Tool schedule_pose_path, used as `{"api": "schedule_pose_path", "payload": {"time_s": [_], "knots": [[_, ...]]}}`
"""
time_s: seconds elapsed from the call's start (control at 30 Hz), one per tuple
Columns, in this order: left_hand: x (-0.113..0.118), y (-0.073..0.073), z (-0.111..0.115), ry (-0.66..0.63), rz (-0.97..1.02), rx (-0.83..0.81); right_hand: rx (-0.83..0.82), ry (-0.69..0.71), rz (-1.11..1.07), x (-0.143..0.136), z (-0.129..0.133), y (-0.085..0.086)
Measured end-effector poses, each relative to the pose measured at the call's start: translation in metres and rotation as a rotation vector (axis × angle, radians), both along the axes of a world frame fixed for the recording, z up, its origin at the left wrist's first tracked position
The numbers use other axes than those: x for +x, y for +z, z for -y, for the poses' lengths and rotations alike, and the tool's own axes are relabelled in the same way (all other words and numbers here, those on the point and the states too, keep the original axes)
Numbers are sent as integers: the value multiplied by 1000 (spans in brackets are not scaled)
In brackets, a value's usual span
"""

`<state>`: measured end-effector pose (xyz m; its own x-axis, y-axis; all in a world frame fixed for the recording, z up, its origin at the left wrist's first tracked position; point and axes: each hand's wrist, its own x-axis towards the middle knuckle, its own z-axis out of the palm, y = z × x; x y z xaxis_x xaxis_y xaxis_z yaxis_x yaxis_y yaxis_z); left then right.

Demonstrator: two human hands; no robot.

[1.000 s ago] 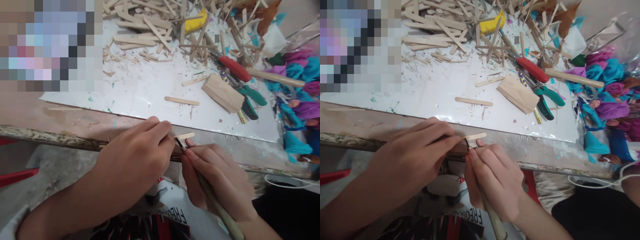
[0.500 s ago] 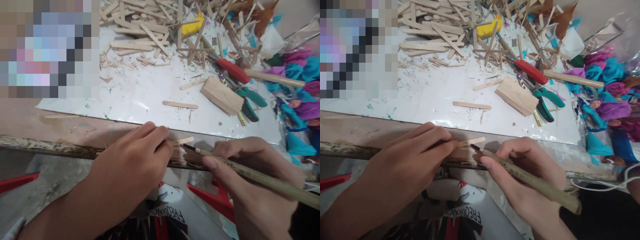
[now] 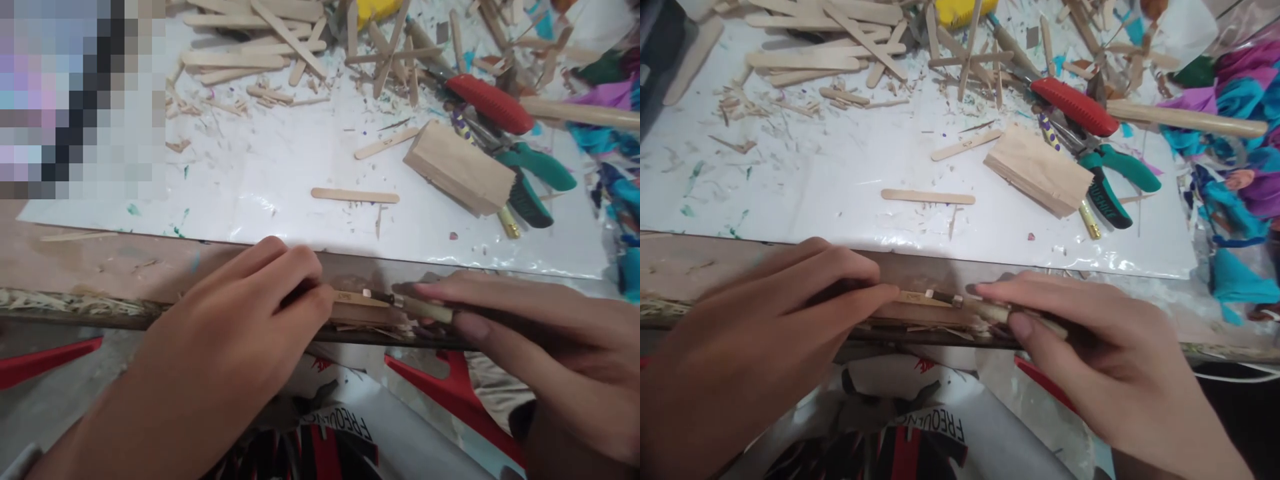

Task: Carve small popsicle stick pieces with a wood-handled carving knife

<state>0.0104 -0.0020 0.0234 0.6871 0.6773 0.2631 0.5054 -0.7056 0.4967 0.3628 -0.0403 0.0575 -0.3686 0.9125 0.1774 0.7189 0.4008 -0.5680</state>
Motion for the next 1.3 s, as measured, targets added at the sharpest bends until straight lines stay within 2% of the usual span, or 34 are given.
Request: {"api": "schedule_pose_path", "payload": {"time_s": [0.13, 0.23, 0.37, 0.67, 0.83, 0.97, 1.07, 1.13, 1.3], "knots": [[2, 2, 4, 60, -19, -38, 0, 126, 15, -17, -9, 1], [1, 3, 9, 106, 4, -90, -70, 137, 8, -21, -7, 0], [-2, 4, 10, 106, 21, -152, -155, 124, 36, -17, -2, -1], [2, 5, 6, 95, 52, -89, -85, 152, 182, -12, 10, 3], [1, 3, 5, 79, 56, -99, -68, 116, 237, -2, 16, 1], [0, 6, 7, 86, 20, -104, -27, 200, 199, -1, 13, -5], [2, 8, 7, 93, 3, -97, -42, 181, 125, -5, 9, -10], [4, 8, 5, 48, 23, -50, -50, 163, 87, -7, 6, -13], [5, 9, 1, 52, -11, -51, -17, 175, 102, -4, 3, -16]]}}
